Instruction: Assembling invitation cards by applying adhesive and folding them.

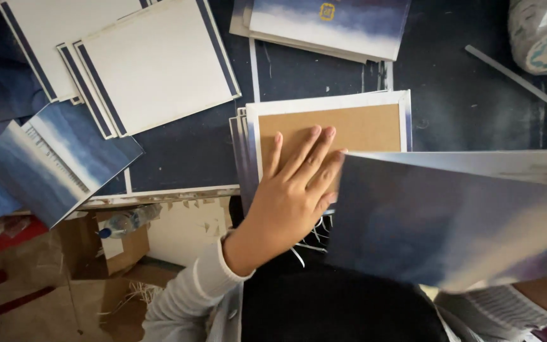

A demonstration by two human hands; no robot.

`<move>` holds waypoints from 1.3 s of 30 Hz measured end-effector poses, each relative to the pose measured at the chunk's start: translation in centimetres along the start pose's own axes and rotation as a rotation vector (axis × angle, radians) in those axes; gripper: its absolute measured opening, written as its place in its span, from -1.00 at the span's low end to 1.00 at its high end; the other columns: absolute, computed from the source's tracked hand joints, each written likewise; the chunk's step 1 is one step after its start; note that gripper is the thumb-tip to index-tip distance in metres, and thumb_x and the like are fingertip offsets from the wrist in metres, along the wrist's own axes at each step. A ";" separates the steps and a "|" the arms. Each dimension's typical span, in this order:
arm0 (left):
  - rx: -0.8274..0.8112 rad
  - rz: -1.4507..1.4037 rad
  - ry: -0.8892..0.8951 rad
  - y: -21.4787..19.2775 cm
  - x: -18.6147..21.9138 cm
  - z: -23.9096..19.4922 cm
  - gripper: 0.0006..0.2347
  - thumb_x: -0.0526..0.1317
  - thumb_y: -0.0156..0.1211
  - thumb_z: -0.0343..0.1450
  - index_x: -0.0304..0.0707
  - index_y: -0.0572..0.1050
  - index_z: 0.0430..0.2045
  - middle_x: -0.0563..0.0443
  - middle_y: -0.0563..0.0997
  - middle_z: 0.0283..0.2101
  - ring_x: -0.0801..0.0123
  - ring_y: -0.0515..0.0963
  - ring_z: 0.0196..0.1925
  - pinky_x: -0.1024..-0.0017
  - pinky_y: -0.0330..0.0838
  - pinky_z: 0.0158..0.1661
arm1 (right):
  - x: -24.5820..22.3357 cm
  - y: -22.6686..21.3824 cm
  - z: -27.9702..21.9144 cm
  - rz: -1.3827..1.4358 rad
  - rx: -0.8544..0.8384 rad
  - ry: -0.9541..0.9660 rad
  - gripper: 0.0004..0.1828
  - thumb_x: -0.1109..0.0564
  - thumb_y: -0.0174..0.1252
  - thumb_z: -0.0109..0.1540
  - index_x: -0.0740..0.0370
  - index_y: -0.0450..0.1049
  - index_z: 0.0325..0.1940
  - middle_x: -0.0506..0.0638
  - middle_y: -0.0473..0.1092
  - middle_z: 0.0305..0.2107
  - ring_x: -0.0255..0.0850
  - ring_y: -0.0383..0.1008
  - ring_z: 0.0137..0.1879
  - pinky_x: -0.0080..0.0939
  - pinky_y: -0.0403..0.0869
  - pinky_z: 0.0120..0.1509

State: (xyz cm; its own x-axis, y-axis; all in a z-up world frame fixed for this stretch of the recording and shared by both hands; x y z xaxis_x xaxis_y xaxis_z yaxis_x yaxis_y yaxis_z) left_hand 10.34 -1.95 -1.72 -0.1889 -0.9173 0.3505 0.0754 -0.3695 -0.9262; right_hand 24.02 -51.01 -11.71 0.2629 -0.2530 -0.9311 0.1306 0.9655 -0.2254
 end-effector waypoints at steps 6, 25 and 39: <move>-0.071 -0.267 -0.119 1.2 -0.5 -1.9 -0.46 0.14 -0.09 0.62 -0.05 0.32 0.51 -0.07 0.13 0.66 0.14 0.01 0.73 -0.26 -0.37 0.61 | -3.4 4.6 -2.4 0.036 0.117 -0.110 -0.72 0.37 0.00 0.36 0.40 0.33 0.17 0.29 0.37 0.14 0.11 0.45 0.26 0.25 0.54 0.46; 0.374 -0.510 -0.881 -4.9 -7.9 -10.1 -0.83 -0.26 0.41 0.41 -0.32 0.54 -0.53 -0.05 0.65 -0.36 0.44 0.54 -0.42 0.51 0.40 -0.45 | -19.8 25.1 -3.1 -0.499 -0.501 -0.008 -0.26 0.22 0.42 0.33 0.37 0.31 0.56 -0.05 0.45 -0.45 -0.34 0.31 -0.44 -0.32 0.42 -0.10; 0.237 -0.336 -0.871 -3.9 -9.5 -7.8 -0.77 -0.26 0.32 0.50 -0.36 0.54 -0.58 -0.09 0.55 -0.53 0.36 0.42 -0.51 0.41 0.27 -0.49 | -19.2 28.9 -1.5 -0.604 -0.691 -0.117 -0.45 0.21 0.36 0.39 0.28 0.45 0.47 0.14 0.66 0.02 -0.21 0.58 -0.26 -0.20 0.50 -0.17</move>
State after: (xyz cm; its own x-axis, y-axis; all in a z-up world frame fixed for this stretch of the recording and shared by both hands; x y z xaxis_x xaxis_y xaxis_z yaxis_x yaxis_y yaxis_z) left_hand 4.17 9.35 -2.49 0.5491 -0.5116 0.6608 0.3634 -0.5659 -0.7401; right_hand 21.34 -18.21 -0.75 0.4355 -0.6942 -0.5731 -0.3127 0.4803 -0.8195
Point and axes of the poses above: each hand's wrist, its own z-axis towards the middle knuckle, its own y-axis out of the palm, x = y × z, the point moved 9 cm from there along z, towards the middle knuckle
